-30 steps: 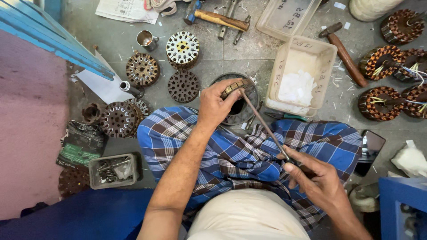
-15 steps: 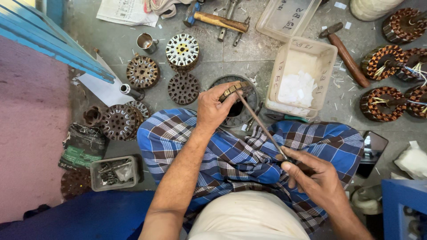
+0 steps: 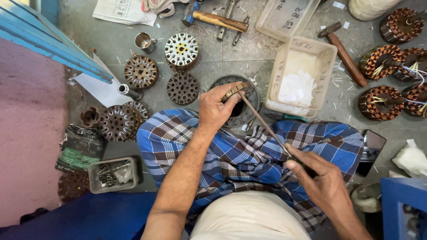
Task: The person inserts white insulating pieces into the slots of a motor stator while seated on the floor. They use a metal rod to press the pieces into place and a hammer to tap them securely. The person handles multiple stators and repeatedly inserts and adjusts the insulating pieces.
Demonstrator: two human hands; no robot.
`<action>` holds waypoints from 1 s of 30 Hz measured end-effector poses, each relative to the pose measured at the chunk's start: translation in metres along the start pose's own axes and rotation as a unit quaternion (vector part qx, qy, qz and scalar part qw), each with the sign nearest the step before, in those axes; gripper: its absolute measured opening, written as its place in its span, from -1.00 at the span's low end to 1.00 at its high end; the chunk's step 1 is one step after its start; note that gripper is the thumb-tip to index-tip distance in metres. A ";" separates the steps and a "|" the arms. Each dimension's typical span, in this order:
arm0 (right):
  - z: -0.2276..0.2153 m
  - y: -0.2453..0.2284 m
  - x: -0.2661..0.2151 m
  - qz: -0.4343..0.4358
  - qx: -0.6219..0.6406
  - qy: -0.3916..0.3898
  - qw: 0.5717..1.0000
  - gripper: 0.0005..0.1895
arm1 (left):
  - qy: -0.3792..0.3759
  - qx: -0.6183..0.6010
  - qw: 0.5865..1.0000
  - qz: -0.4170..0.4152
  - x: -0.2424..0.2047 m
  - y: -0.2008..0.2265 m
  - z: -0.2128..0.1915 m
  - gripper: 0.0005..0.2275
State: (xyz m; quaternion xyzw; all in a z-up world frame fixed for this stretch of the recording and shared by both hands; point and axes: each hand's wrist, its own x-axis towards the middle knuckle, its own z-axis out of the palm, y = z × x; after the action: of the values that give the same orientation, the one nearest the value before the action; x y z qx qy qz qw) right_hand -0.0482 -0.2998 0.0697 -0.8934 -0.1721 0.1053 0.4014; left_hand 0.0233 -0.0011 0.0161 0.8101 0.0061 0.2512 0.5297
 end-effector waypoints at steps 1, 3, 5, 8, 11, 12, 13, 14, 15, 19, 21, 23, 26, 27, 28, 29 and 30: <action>-0.003 -0.005 -0.001 0.008 0.003 -0.006 1.000 -0.52 | 0.002 0.001 1.000 -0.001 -0.001 0.000 0.000 -0.79; -0.003 -0.015 -0.004 0.027 0.008 -0.017 0.999 -0.48 | 0.005 0.001 1.000 -0.003 -0.001 0.000 0.000 -0.78; 0.003 -0.025 -0.007 0.011 -0.101 0.024 0.995 -0.49 | 0.003 -0.005 1.000 -0.011 -0.001 0.000 0.001 -0.79; 0.017 -0.033 -0.008 0.005 -0.270 0.036 0.962 -0.47 | 0.019 0.002 1.000 0.003 -0.002 0.001 0.003 -0.80; 0.020 -0.031 -0.003 0.019 -0.185 0.041 0.982 -0.50 | 0.025 0.002 1.000 0.017 -0.001 0.001 0.002 -0.79; 0.019 -0.028 0.001 0.024 -0.114 0.046 0.992 -0.52 | 0.026 0.000 0.999 0.021 0.000 0.001 0.002 -0.79; 0.016 -0.025 0.005 0.086 -0.039 0.025 0.995 -0.54 | 0.026 0.005 0.999 0.032 0.000 0.002 0.002 -0.79; 0.014 -0.022 0.007 0.149 0.038 0.006 0.988 -0.57 | 0.025 0.011 0.999 0.043 0.000 0.002 0.001 -0.79; 0.013 -0.020 0.007 0.210 0.114 -0.014 0.971 -0.59 | 0.023 0.016 0.998 0.054 0.000 0.003 0.000 -0.80; 0.024 -0.012 -0.007 0.023 -0.143 0.037 0.989 -0.55 | 0.021 0.012 0.998 0.063 0.004 0.004 0.001 -0.79; 0.025 0.002 -0.007 0.039 -0.012 0.036 0.999 -0.62 | 0.022 0.020 0.998 0.062 0.001 0.003 0.000 -0.79; 0.015 0.018 0.003 0.166 0.083 -0.008 0.983 -0.62 | 0.024 0.026 0.998 0.061 -0.001 0.002 0.000 -0.79; -0.003 0.038 0.025 0.295 0.098 -0.074 0.948 -0.68 | 0.026 0.027 0.997 0.074 0.000 0.003 -0.001 -0.79; -0.008 0.042 0.029 0.330 0.082 -0.096 0.935 -0.72 | 0.025 0.025 0.996 0.077 0.000 0.003 0.000 -0.79; -0.009 0.042 0.028 0.275 0.084 -0.089 0.954 -0.71 | 0.029 0.023 0.996 0.076 -0.001 0.003 0.001 -0.79; -0.005 0.041 0.027 0.219 0.087 -0.081 0.968 -0.71 | 0.032 0.022 0.996 0.075 -0.001 0.002 0.002 -0.80; -0.001 0.038 0.029 0.161 0.090 -0.074 0.980 -0.71 | 0.036 0.022 0.996 0.073 0.000 0.001 0.001 -0.80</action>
State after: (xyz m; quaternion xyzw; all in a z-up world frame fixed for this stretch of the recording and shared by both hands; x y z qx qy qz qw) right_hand -0.0131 -0.3127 0.0406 -0.8594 -0.0450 0.2495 0.4441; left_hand 0.0242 -0.0024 0.0164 0.8102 -0.0289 0.3179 0.4915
